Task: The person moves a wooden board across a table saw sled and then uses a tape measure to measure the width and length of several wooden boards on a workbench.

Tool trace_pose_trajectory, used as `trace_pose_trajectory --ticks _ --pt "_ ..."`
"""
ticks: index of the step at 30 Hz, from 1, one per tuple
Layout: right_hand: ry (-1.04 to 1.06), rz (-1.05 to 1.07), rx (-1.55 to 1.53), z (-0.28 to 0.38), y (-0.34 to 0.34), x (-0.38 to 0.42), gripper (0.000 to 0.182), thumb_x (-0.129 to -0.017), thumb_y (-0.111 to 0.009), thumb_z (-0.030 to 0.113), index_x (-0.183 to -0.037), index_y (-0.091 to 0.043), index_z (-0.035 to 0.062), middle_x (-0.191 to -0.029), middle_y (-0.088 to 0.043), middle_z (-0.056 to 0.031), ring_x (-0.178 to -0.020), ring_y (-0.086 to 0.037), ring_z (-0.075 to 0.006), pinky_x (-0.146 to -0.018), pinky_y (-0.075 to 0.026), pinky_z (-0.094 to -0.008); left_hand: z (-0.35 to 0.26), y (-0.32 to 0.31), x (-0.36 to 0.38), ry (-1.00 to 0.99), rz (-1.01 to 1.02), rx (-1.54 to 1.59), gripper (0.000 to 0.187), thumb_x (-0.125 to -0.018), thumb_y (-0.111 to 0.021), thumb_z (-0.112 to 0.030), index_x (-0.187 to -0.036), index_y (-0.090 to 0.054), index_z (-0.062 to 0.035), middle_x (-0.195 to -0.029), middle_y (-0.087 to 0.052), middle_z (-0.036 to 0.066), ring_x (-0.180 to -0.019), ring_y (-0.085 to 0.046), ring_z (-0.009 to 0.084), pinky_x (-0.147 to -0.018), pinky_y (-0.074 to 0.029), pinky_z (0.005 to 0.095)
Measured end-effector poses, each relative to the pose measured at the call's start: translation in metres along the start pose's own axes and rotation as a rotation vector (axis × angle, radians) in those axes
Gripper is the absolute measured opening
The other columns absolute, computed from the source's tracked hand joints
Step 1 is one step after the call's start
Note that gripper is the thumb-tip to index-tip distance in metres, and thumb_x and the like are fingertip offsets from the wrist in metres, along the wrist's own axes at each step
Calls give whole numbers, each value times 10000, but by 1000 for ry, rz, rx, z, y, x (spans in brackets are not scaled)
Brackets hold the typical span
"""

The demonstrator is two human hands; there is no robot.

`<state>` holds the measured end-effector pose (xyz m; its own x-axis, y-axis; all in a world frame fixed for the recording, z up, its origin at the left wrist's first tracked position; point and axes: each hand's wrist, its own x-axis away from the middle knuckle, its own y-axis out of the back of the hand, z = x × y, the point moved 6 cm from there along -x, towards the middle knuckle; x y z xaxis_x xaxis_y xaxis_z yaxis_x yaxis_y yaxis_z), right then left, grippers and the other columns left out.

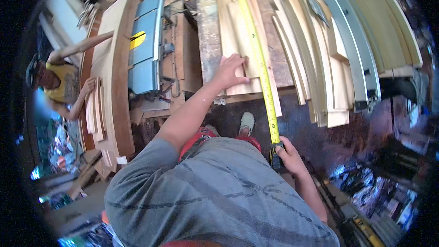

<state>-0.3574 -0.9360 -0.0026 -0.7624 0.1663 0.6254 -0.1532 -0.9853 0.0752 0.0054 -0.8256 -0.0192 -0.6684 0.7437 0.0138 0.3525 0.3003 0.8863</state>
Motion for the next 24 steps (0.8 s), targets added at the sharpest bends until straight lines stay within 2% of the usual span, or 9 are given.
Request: trace_pose_trajectory --ticks 2,4,6,10,14,16,19,22,24 --pt "6 15 -198 10 0 -13 443 -970 -551 157 -1384 -461 27 -1160 -588 -68 -1067 -534 -144 -956 -427 -290 0 8 10 -70 141 90 714 -789 -782 -430 -1376 -535 -107 -1461 -490 118 -1390 -412 284 -1195 -216 493" --pt "57 40 -175 25 -1 -27 444 -965 -525 134 -1391 -454 34 -1132 -592 -75 -1028 -556 -148 -925 -451 -297 15 6 38 -183 -29 86 548 -830 -760 -335 -1310 -590 -134 -1372 -569 129 -1331 -475 291 -1135 -323 498" --pt "110 125 -139 47 -15 -49 447 -960 -499 111 -1398 -446 40 -1104 -596 -82 -989 -579 -151 -894 -475 -303 30 21 78 -116 22 287 518 -835 -755 -294 -1299 -602 -122 -1366 -567 154 -1303 -498 321 -1103 -380 454" --pt "103 134 -373 86 -50 -83 488 -878 -420 51 -1365 -444 51 -992 -590 -86 -803 -617 -178 -690 -540 -319 34 72 186 36 -154 373 469 -862 -728 -241 -1289 -609 -86 -1368 -559 161 -1288 -508 333 -1094 -399 425" --pt "207 291 -268 119 -100 -116 519 -856 -420 51 -1374 -427 34 -1039 -578 -85 -857 -602 -168 -757 -523 -307 46 117 278 242 -309 289 432 -863 -724 -213 -1260 -622 -76 -1354 -572 154 -1271 -531 326 -1078 -418 416" --pt "266 343 -233 127 -124 -128 544 -854 -421 54 -1398 -412 27 -1085 -573 -92 -894 -597 -165 -787 -516 -302 52 151 320 335 -533 298 403 -858 -722 -180 -1234 -634 -66 -1309 -604 150 -1240 -559 318 -1057 -437 407" --pt "368 325 -133 137 -161 -132 669 -862 -429 67 -1515 -291 17 -1411 -430 -153 -1179 -514 -225 -999 -433 -335 68 196 377 383 -764 210 372 -853 -715 -145 -1207 -646 -55 -1268 -627 152 -1211 -580 318 -1043 -448 395" --pt "440 287 8 132 -199 -126 638 -898 -417 127 -1521 -312 31 -1480 -396 -155 -1281 -464 -230 -1070 -378 -335 110 234 445 462 -949 112 347 -847 -708 -118 -1180 -647 -41 -1227 -640 158 -1186 -592 319 -1029 -448 391" --pt "273 311 -108 113 -227 -118 630 -897 -437 94 -1504 -298 1 -1477 -383 -166 -1348 -396 -261 -1122 -304 -353 153 259 501 553 -1102 -59 347 -839 -717 -135 -1166 -651 -38 -1198 -656 159 -1155 -606 318 -999 -467 392"
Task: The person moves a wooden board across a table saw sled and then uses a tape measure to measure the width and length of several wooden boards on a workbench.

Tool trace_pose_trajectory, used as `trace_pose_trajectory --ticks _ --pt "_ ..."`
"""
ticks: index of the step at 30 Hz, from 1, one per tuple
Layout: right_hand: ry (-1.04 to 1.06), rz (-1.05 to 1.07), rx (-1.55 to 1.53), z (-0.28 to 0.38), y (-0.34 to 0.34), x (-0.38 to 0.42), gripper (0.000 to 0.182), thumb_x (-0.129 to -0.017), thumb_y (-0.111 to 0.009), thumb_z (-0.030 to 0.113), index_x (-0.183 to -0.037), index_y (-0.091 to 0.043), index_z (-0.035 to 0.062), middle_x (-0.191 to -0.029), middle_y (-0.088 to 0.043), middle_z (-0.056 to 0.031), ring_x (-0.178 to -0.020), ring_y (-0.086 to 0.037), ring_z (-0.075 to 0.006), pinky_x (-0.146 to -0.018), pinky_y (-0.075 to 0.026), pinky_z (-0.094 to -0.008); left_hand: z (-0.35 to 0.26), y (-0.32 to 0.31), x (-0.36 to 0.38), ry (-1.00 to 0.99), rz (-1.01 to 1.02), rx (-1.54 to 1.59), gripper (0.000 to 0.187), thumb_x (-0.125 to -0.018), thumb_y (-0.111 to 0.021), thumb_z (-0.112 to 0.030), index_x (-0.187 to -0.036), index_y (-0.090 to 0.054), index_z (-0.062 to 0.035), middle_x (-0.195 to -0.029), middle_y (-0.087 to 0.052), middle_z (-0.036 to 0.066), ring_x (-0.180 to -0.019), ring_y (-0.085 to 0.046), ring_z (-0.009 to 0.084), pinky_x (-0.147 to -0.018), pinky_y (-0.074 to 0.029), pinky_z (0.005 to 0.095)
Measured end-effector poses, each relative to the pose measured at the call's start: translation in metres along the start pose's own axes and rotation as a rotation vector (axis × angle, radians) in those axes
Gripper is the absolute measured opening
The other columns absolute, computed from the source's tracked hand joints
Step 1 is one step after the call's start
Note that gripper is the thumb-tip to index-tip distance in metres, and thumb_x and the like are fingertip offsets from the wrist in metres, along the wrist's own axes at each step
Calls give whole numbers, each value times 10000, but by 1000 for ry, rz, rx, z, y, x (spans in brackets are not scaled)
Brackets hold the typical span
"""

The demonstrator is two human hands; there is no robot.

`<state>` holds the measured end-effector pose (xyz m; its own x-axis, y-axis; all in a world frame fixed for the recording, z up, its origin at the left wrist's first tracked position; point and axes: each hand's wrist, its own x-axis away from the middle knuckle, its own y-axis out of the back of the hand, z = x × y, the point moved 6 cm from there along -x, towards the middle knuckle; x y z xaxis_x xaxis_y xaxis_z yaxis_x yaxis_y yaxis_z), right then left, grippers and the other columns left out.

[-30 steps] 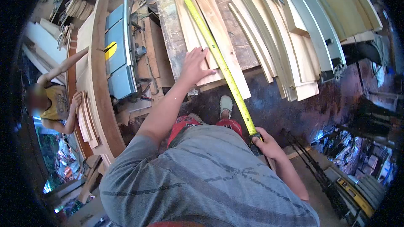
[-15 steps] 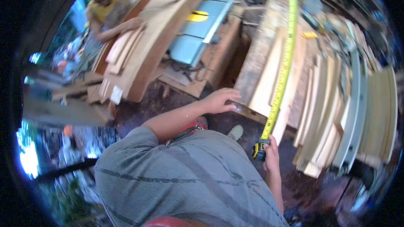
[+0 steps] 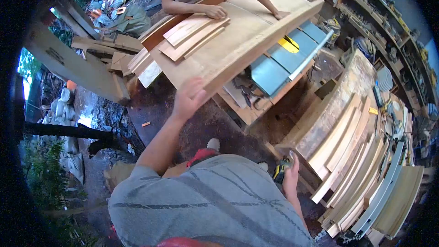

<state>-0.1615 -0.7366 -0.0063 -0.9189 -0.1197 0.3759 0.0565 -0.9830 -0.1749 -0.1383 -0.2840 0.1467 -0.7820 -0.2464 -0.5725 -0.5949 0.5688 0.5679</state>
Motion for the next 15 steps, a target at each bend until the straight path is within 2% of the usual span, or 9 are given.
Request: trace_pose_trajectory --ticks 2,3,4,6,7,10,12,14,15 --pt "131 48 363 -36 -9 -7 602 -899 -443 97 -1485 -339 13 -1479 -377 -166 -1347 -391 -252 -1117 -302 -351 103 33 -15 239 -149 46 343 -865 -696 -145 -1182 -644 -26 -1151 -671 157 -1114 -627 296 -958 -484 373" --pt "75 40 451 -48 -18 -9 591 -900 -460 114 -1476 -356 33 -1436 -421 -167 -1264 -451 -243 -1070 -352 -348 162 44 -25 360 -240 92 343 -879 -686 -161 -1191 -642 -27 -1126 -676 154 -1086 -638 288 -938 -490 364" --pt "74 33 456 -43 -43 -8 591 -900 -460 114 -1476 -356 33 -1436 -421 -167 -1264 -451 -243 -1070 -352 -348 220 54 -36 482 -325 137 344 -893 -677 -177 -1200 -639 -27 -1100 -681 150 -1058 -649 280 -919 -495 354" --pt "-126 80 565 -25 -101 5 602 -907 -468 133 -1488 -336 47 -1301 -519 -150 -1116 -517 -214 -987 -410 -326 309 71 -72 598 -377 120 383 -901 -680 -233 -1211 -629 -14 -1094 -686 162 -1030 -661 293 -920 -501 362" --pt "-146 106 512 -25 -124 8 597 -903 -486 122 -1478 -344 39 -1156 -570 -107 -1006 -539 -181 -925 -429 -296 348 74 -92 593 -375 9 408 -899 -682 -263 -1210 -627 -5 -1109 -685 167 -1032 -663 295 -924 -501 366" --pt "-128 181 549 -14 -173 19 584 -890 -503 87 -1458 -377 43 -1110 -570 -77 -949 -535 -155 -887 -438 -280 430 76 -149 630 -337 -83 480 -897 -677 -328 -1225 -614 16 -1127 -682 173 -1043 -662 297 -923 -502 377" --pt "-119 112 446 -6 -193 32 579 -878 -515 68 -1444 -394 39 -1137 -573 -76 -982 -543 -152 -905 -436 -278 464 68 -185 647 -266 -150 553 -889 -666 -395 -1219 -623 47 -1093 -698 187 -1034 -669 290 -906 -511 384" --pt "-167 45 336 -17 -179 42 575 -881 -512 69 -1442 -393 32 -1147 -579 -76 -1011 -550 -145 -917 -435 -274 489 44 -202 719 4 143 544 -870 -682 -401 -1156 -660 61 -1028 -718 202 -964 -692 270 -870 -517 378" --pt "-153 43 358 -24 -168 47 568 -880 -510 66 -1435 -398 25 -1166 -582 -79 -1042 -556 -151 -938 -432 -280 521 27 -210 710 102 135 507 -856 -703 -397 -1059 -696 67 -950 -728 195 -870 -701 240 -816 -515 362"
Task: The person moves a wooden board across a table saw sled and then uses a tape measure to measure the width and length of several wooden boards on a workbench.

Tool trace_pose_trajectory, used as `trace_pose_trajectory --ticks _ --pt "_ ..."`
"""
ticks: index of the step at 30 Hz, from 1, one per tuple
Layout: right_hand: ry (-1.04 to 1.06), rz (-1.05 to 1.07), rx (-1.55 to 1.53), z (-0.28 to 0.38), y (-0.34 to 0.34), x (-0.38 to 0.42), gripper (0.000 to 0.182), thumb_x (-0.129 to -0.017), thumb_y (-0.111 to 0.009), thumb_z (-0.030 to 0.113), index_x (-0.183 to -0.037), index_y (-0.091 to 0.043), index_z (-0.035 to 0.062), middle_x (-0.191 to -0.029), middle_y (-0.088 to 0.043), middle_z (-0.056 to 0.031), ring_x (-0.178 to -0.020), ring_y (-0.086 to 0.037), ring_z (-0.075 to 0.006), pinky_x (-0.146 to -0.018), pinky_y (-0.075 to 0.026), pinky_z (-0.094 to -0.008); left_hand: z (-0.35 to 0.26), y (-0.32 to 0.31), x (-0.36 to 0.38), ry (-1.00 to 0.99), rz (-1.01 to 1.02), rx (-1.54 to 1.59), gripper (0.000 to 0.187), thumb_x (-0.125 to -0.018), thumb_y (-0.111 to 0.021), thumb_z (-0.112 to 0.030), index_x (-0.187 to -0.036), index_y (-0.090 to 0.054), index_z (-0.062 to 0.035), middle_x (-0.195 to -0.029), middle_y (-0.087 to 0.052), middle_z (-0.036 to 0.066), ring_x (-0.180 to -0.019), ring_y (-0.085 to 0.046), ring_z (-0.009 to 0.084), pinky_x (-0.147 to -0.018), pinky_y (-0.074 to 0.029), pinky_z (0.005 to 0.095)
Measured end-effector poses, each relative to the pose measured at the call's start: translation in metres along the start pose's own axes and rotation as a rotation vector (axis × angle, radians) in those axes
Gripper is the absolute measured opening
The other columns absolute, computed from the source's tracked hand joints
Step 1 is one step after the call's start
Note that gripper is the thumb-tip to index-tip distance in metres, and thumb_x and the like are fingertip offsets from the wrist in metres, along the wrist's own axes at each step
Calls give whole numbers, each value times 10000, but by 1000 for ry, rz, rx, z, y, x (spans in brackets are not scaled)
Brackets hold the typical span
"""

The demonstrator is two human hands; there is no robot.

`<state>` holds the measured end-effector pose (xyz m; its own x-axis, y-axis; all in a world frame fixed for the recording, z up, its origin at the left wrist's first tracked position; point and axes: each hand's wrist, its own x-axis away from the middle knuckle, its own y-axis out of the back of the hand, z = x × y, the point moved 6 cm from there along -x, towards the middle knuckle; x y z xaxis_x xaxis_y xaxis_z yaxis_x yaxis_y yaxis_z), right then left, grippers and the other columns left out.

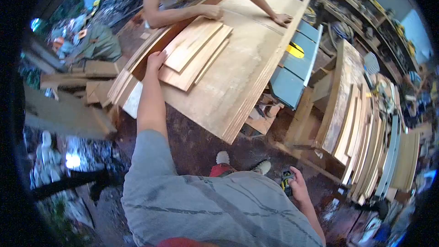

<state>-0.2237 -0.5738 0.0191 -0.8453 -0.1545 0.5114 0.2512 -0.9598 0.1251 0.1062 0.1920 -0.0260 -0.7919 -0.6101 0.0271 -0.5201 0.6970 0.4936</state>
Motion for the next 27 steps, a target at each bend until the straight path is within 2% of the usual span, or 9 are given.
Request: trace_pose_trajectory --ticks 1,3,7,12,18,19,22,25,27 --pt "-1 -30 -16 -2 3 7 568 -880 -510 66 -1435 -398 25 -1166 -582 -79 -1042 -556 -151 -938 -432 -280 -1 3 -4 -167 -207 -146 512 -841 -731 -400 -1046 -703 69 -899 -727 163 -794 -688 199 -738 -514 354" --pt "-79 -77 42 -9 5 23 543 -881 -521 72 -1414 -429 24 -1177 -579 -84 -1066 -549 -163 -954 -432 -296 -28 2 24 4 130 -104 476 -827 -757 -414 -955 -722 43 -830 -708 117 -705 -648 188 -655 -509 358" --pt "-87 -178 -35 -41 18 37 474 -894 -546 118 -1358 -503 28 -1216 -580 -75 -1094 -550 -165 -961 -441 -310 -76 9 58 91 373 -141 395 -890 -696 -444 -905 -686 -50 -749 -628 31 -646 -573 155 -574 -463 344" --pt "-189 -235 -421 -18 6 42 397 -929 -549 153 -1319 -557 78 -1127 -597 -48 -1020 -578 -146 -895 -481 -312 -122 19 134 14 501 199 367 -979 -594 -345 -1143 -624 -18 -1017 -661 52 -865 -636 158 -723 -519 297" --pt "-130 -184 -521 -43 40 19 367 -936 -539 168 -1295 -576 99 -1126 -618 -70 -1001 -612 -163 -862 -524 -327 -128 45 280 55 463 380 432 -1029 -514 -280 -1306 -504 52 -1159 -613 154 -1044 -620 241 -863 -536 383" --pt "-132 -170 -552 -49 47 14 362 -945 -540 182 -1296 -572 98 -1107 -627 -75 -983 -623 -167 -852 -533 -329 -147 35 321 143 403 385 453 -1042 -480 -312 -1295 -511 62 -1149 -620 165 -1049 -618 261 -881 -521 393" --pt "-102 -92 -624 -63 79 -4 367 -964 -535 213 -1305 -562 78 -1112 -637 -81 -989 -631 -171 -859 -539 -339 -159 -15 388 -108 368 195 462 -1051 -450 -337 -1264 -541 62 -1115 -634 164 -1035 -602 276 -901 -488 368" --pt "-118 -50 -777 -73 118 -6 375 -985 -524 254 -1302 -558 58 -1122 -644 -84 -1001 -638 -178 -872 -543 -356 -208 -128 478 -99 473 -33 411 -1052 -453 -319 -1189 -577 48 -1070 -639 121 -992 -590 230 -868 -480 343" --pt "-118 -101 -841 -83 157 -3 386 -995 -512 284 -1302 -554 54 -1141 -641 -88 -1014 -640 -186 -870 -549 -373 -199 -235 525 67 747 554 284 -1026 -535 -260 -1102 -591 8 -955 -611 51 -877 -552 115 -798 -479 309"
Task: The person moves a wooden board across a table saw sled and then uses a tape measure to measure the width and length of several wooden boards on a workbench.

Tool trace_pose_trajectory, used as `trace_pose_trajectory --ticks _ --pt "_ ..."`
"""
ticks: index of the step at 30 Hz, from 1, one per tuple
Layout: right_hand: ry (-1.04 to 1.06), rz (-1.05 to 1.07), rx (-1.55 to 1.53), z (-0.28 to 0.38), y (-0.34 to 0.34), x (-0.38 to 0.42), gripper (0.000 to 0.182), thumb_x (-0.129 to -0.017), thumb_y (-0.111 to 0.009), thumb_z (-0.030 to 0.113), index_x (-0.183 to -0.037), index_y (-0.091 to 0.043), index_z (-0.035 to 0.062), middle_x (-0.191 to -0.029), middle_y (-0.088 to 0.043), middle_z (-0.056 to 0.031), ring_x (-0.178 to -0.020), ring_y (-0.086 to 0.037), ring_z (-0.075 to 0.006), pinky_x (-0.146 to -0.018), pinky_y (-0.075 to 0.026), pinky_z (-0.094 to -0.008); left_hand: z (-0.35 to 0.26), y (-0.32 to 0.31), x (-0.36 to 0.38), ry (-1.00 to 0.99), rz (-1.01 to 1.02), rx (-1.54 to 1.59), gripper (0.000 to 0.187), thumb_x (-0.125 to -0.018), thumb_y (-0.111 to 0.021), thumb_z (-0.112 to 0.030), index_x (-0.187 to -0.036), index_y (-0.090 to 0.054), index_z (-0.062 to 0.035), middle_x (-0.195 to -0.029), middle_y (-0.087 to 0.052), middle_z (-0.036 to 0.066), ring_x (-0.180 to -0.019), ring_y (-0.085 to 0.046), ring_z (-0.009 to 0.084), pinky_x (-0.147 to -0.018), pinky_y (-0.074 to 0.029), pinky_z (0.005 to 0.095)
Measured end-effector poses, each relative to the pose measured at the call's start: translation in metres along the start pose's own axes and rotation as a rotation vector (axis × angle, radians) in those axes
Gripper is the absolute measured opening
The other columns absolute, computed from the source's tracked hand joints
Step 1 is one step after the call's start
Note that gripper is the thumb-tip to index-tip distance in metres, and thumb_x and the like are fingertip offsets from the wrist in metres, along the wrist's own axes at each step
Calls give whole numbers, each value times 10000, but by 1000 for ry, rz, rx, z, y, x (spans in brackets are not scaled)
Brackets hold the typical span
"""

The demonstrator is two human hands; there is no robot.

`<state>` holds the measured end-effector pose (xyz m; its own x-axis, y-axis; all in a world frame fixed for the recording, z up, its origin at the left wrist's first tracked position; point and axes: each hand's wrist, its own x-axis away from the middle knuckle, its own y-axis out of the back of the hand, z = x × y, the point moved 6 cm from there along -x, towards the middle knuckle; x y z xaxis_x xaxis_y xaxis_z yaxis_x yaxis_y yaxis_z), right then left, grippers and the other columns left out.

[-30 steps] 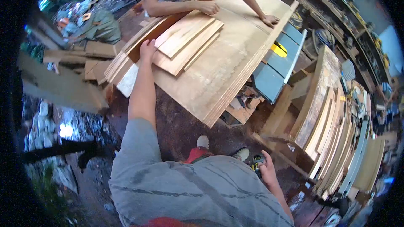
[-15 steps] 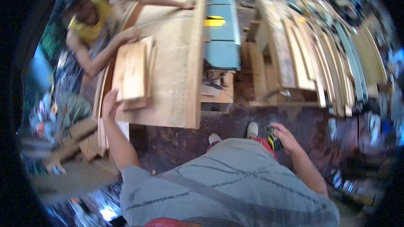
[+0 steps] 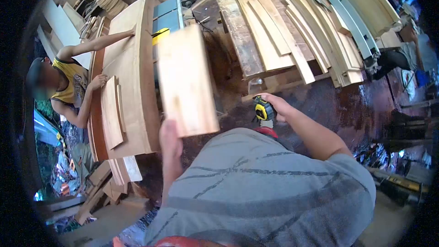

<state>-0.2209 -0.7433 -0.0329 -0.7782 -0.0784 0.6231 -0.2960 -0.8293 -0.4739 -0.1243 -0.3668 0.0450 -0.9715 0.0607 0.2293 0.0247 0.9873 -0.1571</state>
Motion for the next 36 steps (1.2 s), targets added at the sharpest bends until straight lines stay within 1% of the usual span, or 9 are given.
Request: trace_pose_trajectory --ticks 3,9,17,21,24,26,27,30,36 --pt "72 47 -13 25 67 13 397 -992 -521 298 -1309 -552 62 -1152 -636 -90 -1017 -638 -191 -876 -546 -373 83 -124 -37 143 171 -71 225 -1047 -455 -217 -1048 -568 -22 -854 -614 46 -666 -586 130 -543 -489 300" --pt "122 -11 7 31 124 51 404 -989 -520 299 -1336 -531 92 -1159 -618 -80 -1046 -617 -189 -899 -521 -353 163 -214 -58 241 252 -141 284 -1055 -446 -305 -1072 -536 -37 -868 -622 62 -690 -609 133 -577 -525 281" --pt "164 -29 37 44 126 65 428 -977 -558 247 -1365 -494 78 -1170 -610 -81 -1062 -597 -168 -928 -500 -336 161 -237 -90 435 432 -347 292 -1024 -526 -341 -1067 -548 -52 -966 -653 67 -854 -641 132 -732 -554 292" --pt "288 -132 622 80 98 56 528 -896 -660 265 -1355 -504 57 -1203 -603 -100 -1080 -587 -191 -959 -464 -324 186 -227 -115 394 510 -342 335 -1026 -527 -318 -1217 -541 -43 -1039 -656 81 -876 -633 156 -768 -531 307" --pt "346 -187 901 108 62 46 622 -809 -735 314 -1327 -527 40 -1219 -624 -167 -1137 -599 -266 -997 -446 -362 155 -235 -116 209 303 -50 314 -984 -598 -229 -1205 -552 -11 -1056 -642 96 -922 -632 174 -809 -516 289" --pt "350 -155 1089 126 26 41 647 -791 -753 328 -1322 -520 41 -1213 -626 -210 -1149 -610 -311 -995 -454 -381 120 -225 -117 -286 142 -474 345 -974 -602 -162 -1265 -526 5 -1098 -634 95 -944 -601 154 -840 -500 301" --pt "390 -185 1159 131 13 36 660 -763 -773 339 -1295 -513 48 -1162 -645 -250 -1101 -637 -373 -946 -486 -410 94 -230 -106 -343 209 -474 307 -949 -619 -112 -1226 -558 7 -1086 -638 85 -942 -600 148 -840 -502 303" --pt "313 -108 1317 138 -33 15 672 -738 -789 360 -1259 -503 48 -1077 -664 -263 -1019 -656 -407 -881 -511 -437 68 -262 -72 -77 742 -126 266 -914 -667 -96 -1145 -585 6 -988 -630 41 -881 -587 110 -797 -491 275" --pt "173 -72 1619 137 -47 -12 671 -734 -769 391 -1269 -511 78 -1089 -667 -247 -1010 -651 -412 -881 -512 -457 119 -245 -97 158 709 -93 183 -877 -723 -77 -894 -541 -90 -772 -525 -38 -692 -493 59 -615 -423 218"
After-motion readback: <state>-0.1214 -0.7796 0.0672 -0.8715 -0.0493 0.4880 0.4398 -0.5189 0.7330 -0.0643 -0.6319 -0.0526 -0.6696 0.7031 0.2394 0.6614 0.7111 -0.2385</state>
